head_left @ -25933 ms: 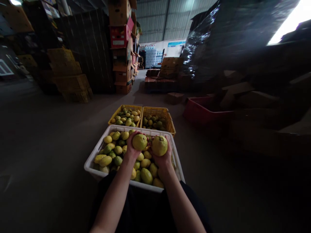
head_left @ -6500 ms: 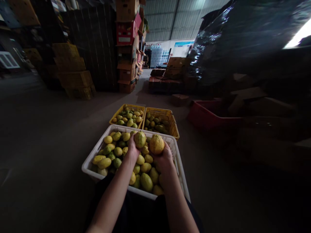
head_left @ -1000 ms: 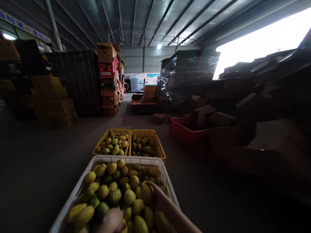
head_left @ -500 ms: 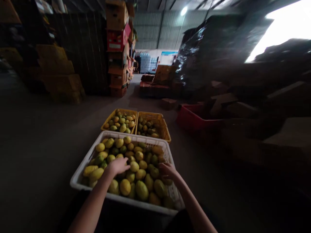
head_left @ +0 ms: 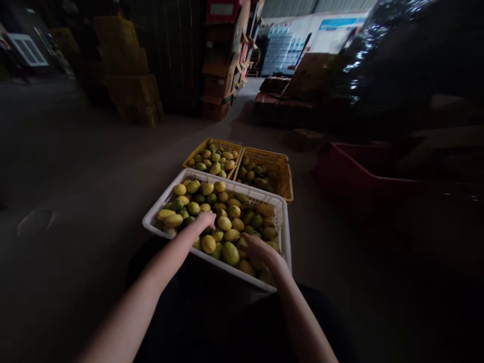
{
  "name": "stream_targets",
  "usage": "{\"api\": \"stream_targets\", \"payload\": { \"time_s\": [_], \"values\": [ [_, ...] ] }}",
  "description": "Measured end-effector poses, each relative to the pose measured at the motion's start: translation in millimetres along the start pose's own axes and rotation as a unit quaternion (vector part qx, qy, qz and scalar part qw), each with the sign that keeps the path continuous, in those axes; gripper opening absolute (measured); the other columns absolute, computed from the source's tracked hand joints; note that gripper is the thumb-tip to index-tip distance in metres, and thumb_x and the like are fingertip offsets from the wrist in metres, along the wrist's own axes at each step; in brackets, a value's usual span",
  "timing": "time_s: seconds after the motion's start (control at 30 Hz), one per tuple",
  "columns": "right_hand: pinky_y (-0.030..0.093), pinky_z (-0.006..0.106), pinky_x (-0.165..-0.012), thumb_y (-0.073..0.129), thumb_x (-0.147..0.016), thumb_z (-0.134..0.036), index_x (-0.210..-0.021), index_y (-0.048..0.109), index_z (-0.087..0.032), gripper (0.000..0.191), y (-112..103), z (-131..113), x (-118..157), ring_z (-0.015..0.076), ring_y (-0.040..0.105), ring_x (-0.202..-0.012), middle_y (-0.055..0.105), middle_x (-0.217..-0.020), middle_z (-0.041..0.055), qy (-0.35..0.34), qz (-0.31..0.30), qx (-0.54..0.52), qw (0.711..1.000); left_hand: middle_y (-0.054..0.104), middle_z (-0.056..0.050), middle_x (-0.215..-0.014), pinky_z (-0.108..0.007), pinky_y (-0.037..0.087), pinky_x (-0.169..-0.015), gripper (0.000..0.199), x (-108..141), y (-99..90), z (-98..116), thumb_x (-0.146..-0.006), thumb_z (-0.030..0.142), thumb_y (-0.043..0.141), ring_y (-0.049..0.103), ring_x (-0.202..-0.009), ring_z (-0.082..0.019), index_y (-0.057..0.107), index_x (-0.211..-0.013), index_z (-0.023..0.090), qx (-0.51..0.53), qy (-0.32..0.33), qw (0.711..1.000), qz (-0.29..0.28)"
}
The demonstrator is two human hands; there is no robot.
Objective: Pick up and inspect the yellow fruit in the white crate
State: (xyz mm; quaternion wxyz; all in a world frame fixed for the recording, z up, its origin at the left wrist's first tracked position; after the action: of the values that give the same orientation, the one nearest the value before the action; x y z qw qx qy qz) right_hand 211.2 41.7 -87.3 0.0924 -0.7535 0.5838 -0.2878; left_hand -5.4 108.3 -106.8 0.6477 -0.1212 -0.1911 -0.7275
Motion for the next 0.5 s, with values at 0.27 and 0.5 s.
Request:
{"api": "stream_targets", "payload": {
  "time_s": [0.27, 0.5],
  "values": [
    [0.046, 0.040, -0.104, 0.060, -0.091, -0.027, -0.133, 0.062, -0.006, 0.047, -18, -23, 32, 0.0349, 0.064, -0.126, 0.069, -0.132, 0.0248, -0.005, -0.083, 0.286, 0.954, 0.055, -0.015, -0.140, -0.055, 0.038, -0.111, 0.039, 9, -4.2, -7, -0.082, 0.033, 0.078, 0.046, -0.137, -0.040, 0.066, -0.116, 0.018, -0.384, -0.011, 0.917, 0.102],
    [0.049, 0.036, -0.097, 0.057, -0.094, -0.029, -0.130, 0.063, -0.014, 0.040, -40, -27, 48, 0.0300, 0.068, -0.120, 0.072, -0.126, 0.0193, 0.018, -0.065, 0.348, 0.935, 0.064, -0.008, -0.098, -0.048, 0.036, -0.109, 0.031, 4, 7.5, 9, -0.062, 0.030, 0.085, 0.053, -0.125, -0.041, 0.062, -0.080, 0.019, -0.338, 0.040, 0.927, 0.159]
  ]
}}
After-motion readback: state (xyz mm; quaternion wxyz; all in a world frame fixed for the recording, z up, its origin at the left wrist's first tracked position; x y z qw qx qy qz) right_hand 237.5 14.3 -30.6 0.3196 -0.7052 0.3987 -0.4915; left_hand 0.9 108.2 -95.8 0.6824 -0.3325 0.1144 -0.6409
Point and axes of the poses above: each hand's wrist, its own x-axis away from the middle knuckle, its own y-axis out of the palm, z = x × y, the point moved 4 cm from there along -x, towards the middle knuckle
